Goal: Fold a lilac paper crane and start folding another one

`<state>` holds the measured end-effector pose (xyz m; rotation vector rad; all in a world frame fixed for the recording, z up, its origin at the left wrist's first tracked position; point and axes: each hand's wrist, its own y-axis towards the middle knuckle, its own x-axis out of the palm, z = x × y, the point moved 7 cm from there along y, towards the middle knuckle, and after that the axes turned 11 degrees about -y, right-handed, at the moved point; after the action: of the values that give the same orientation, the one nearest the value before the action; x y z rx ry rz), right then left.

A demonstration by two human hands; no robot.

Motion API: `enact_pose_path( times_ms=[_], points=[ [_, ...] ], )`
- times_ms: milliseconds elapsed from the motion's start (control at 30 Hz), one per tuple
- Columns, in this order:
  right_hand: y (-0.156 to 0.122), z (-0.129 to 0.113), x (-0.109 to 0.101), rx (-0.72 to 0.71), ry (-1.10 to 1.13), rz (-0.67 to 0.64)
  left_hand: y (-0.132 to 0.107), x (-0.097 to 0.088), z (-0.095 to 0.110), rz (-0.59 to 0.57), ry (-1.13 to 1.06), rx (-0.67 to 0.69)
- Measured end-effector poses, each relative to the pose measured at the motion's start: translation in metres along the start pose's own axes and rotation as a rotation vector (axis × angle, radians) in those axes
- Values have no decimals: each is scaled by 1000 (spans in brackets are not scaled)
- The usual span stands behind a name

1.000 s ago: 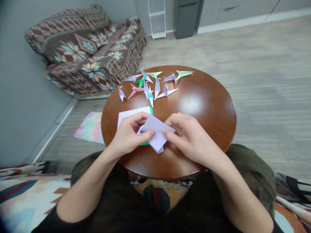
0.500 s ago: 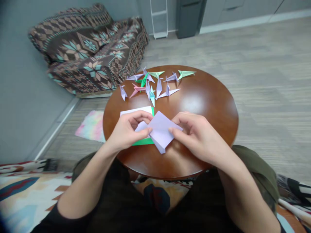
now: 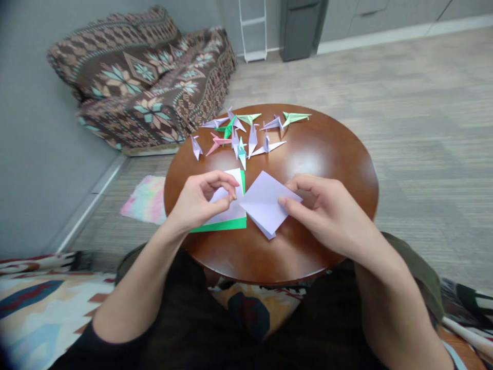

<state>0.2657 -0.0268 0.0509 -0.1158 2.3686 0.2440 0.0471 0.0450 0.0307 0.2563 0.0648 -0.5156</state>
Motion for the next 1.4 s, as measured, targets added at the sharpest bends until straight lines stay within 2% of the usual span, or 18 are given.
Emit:
enact_pose_path(
  times_ms=[133,267,367,533,733,900,1000,1233,1333,1400],
  points=[
    [1,9,-7,44,56,33,1,-7,5,37,-37,99],
    [9,18,4,99,268,4,-4,7,19,-48,-132,235],
    [14,27,14,160,395,-22,-8,15,26,-86,-71,287],
    [17,34,24,201,497,-50,-9,14,28,-54,92,317],
    [18,30,28,203,529,-59,-10,7,31,36,120,397],
    [18,30,33,205,499,-85,-11,7,33,54,127,414],
    [17,29,39,212,521,-114,-11,6,33,103,146,410],
    [17,32,51,249,724,-124,-10,1,30,234,196,388],
    [19,37,52,268,802,-91,-10,1,29,239,178,376],
    [19,39,53,282,811,-92,-10,3,27,198,135,352]
  ],
)
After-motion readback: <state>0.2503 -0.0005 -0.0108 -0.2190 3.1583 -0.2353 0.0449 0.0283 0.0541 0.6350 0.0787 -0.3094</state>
